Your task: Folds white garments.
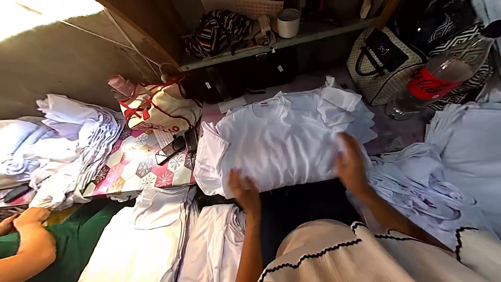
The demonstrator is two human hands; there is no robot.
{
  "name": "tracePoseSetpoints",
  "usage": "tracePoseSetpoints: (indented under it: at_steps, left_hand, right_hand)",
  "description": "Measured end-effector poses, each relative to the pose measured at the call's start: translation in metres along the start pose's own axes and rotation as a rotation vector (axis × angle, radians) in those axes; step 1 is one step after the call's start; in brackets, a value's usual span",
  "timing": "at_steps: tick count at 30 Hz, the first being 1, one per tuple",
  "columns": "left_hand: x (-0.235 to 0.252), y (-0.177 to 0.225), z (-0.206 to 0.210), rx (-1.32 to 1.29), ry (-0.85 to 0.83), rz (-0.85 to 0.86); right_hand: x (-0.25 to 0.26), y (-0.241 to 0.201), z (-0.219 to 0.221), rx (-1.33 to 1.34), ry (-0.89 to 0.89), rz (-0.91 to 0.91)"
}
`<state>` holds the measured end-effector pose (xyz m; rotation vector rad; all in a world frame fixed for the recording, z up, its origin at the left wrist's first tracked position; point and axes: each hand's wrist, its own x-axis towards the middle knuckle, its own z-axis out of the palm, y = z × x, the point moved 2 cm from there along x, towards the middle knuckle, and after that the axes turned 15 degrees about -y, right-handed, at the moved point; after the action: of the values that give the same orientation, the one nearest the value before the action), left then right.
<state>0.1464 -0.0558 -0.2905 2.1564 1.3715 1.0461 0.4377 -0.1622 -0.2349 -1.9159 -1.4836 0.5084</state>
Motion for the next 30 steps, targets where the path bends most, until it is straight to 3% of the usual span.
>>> tracePoseSetpoints:
  at_steps: [2,4,5,8,9,11,14,16,18,22,24,27,30]
  left_hand:
    - [0.025,0.030,0.049,0.054,-0.278,0.206]
    - [0.060,0.014,0.080,0.221,-0.469,0.249]
    - [0.082,-0.013,0.081,0.310,-0.492,0.179]
    - [0.147,-0.098,0.033,0.446,-0.415,-0.265]
    - [0.165,-0.111,0.012,0.402,-0.387,-0.383]
    - [0.189,-0.125,-0.015,0.401,-0.350,-0.422]
    - [0.214,-0.099,-0.010,0.425,-0.244,-0.082]
    - [0.235,-0.077,0.006,0.318,-0.360,0.067]
    - [0.259,-0.068,0.023,0.244,-0.591,0.039]
    - [0.302,-0.080,0.054,0.239,-0.962,-0.083]
    - [0.305,-0.086,0.067,0.278,-1.023,-0.127]
    - [0.304,-0.087,0.075,0.325,-1.086,-0.189]
    - [0.307,-0.085,0.076,0.313,-1.165,-0.187]
  right_hand:
    - [0.020,-0.033,0.064,0.104,-0.160,-0.314]
    - [0.059,-0.018,0.102,-0.064,-0.287,-0.469]
    - [0.087,0.006,0.099,-0.176,-0.302,-0.404]
    - [0.157,0.092,0.029,-0.363,-0.192,0.140]
    - [0.169,0.105,0.009,-0.380,-0.145,0.258]
    - [0.182,0.101,-0.008,-0.406,-0.103,0.336]
    - [0.202,0.047,-0.012,-0.391,-0.008,0.232]
    - [0.223,0.018,0.002,-0.325,0.050,0.003]
    - [0.253,0.010,0.023,-0.250,-0.029,-0.167]
    - [0.303,0.023,0.046,-0.104,-0.176,-0.278]
    - [0.310,0.036,0.056,-0.083,-0.155,-0.366]
    - [0.306,0.045,0.067,-0.094,-0.165,-0.335]
    - [0.305,0.049,0.056,-0.016,-0.370,-0.237]
